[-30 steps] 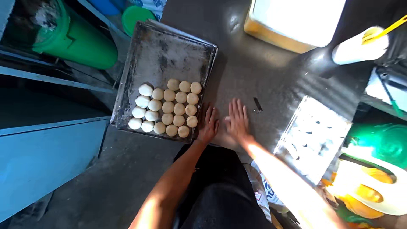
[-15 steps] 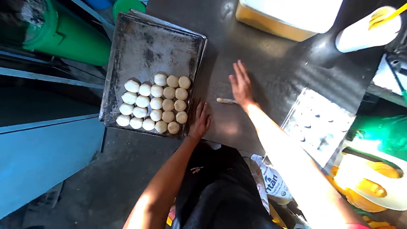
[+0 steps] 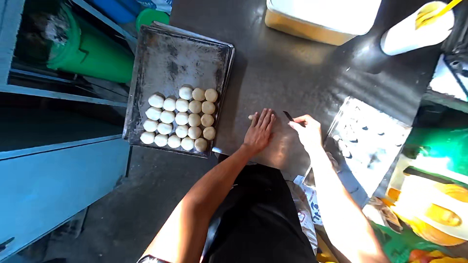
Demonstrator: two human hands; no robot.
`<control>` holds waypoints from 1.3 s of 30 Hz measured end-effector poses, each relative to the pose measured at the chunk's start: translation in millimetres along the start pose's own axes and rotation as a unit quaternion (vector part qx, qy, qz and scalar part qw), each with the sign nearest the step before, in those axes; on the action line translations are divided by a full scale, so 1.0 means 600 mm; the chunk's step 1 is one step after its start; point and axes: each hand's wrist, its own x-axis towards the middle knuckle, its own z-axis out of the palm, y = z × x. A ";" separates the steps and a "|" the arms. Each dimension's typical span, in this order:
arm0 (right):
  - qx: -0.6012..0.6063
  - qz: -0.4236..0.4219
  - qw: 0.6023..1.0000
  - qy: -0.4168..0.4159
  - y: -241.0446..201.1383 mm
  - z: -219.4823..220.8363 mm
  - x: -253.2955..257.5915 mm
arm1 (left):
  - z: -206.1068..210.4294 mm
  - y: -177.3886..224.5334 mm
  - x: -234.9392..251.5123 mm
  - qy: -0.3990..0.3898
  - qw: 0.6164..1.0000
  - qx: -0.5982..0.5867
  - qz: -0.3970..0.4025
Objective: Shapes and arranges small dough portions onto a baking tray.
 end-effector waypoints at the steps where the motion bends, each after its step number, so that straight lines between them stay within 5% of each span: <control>1: 0.065 0.012 0.998 -0.009 -0.007 -0.009 -0.014 | 0.008 0.003 -0.020 0.003 1.000 0.000 0.010; 3: 0.185 0.055 0.980 -0.049 -0.034 -0.023 -0.038 | 0.015 0.006 -0.055 0.005 0.999 -0.016 0.029; 6: 0.169 0.050 0.979 -0.100 -0.070 -0.006 -0.044 | -0.002 -0.005 -0.084 0.073 0.991 -0.112 -0.001; 10: -0.082 -0.243 0.962 -0.095 -0.052 0.055 -0.036 | -0.059 -0.049 -0.084 0.123 0.949 -0.229 -0.179; 14: -0.134 -0.354 0.922 -0.086 -0.035 0.094 -0.012 | -0.054 -0.098 -0.062 0.105 0.953 -0.239 -0.154; 24: -0.199 -0.375 0.897 -0.123 -0.041 0.136 0.011 | -0.055 -0.122 -0.044 0.065 0.953 -0.257 -0.147; 29: -0.255 -0.361 0.883 -0.157 -0.048 0.100 0.020 | -0.073 -0.115 -0.037 0.028 0.951 -0.255 -0.173; 39: -0.290 -0.344 0.888 -0.100 0.026 0.029 0.007 | -0.070 -0.109 -0.040 0.048 0.945 -0.265 -0.184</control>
